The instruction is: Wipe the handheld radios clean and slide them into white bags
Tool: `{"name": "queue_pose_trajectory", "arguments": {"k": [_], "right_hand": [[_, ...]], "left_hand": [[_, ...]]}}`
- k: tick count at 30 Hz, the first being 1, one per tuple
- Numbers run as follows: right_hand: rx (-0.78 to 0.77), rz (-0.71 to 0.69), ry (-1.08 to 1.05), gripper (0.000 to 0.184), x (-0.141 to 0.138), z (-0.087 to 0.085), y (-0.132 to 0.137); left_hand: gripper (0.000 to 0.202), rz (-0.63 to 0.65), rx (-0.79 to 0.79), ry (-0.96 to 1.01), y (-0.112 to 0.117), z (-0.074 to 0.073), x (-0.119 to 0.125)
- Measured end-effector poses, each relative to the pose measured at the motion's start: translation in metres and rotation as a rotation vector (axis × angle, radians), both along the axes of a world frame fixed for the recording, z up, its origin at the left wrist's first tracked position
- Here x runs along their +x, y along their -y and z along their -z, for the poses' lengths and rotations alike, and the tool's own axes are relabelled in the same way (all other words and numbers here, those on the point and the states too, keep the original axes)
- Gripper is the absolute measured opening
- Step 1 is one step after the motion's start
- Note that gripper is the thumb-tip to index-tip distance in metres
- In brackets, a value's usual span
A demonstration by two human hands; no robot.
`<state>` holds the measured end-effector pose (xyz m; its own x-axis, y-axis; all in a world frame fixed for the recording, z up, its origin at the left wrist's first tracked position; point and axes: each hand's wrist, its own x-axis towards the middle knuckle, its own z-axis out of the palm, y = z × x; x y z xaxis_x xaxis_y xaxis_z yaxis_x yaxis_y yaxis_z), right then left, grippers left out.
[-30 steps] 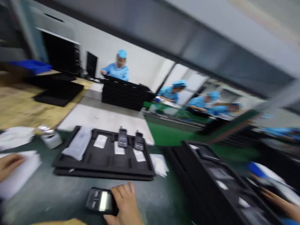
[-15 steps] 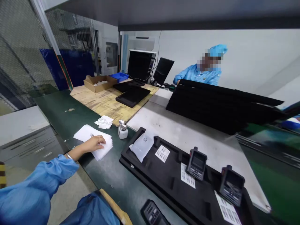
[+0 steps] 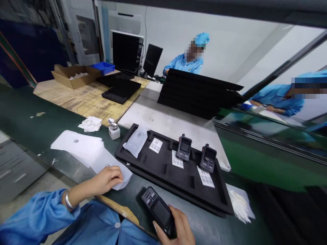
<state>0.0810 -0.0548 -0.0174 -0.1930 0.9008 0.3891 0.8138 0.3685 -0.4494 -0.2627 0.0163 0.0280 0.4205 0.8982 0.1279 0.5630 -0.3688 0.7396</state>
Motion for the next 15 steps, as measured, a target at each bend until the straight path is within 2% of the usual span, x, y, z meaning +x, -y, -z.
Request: {"name": "queue_pose_trajectory", "arguments": {"k": [2, 5, 8, 11, 15], "right_hand": [[0.029, 0.065, 0.0, 0.051, -0.004, -0.012, 0.004], [0.084, 0.143, 0.005, 0.052, -0.014, -0.021, 0.007], [0.126, 0.153, 0.031, 0.054, -0.023, -0.019, 0.005], [0.073, 0.134, 0.049, 0.053, -0.029, -0.012, 0.002], [-0.088, -0.035, 0.031, 0.052, -0.028, -0.014, 0.0]], "left_hand": [[0.014, 0.009, 0.003, 0.028, 0.001, 0.013, 0.032], [0.014, 0.023, 0.032, 0.057, 0.0, 0.027, 0.059], [0.015, 0.031, 0.088, 0.073, 0.003, 0.032, 0.068], [0.018, 0.012, 0.175, 0.067, 0.008, 0.034, 0.07], [0.02, 0.033, 0.31, 0.036, 0.015, 0.04, 0.07]]}}
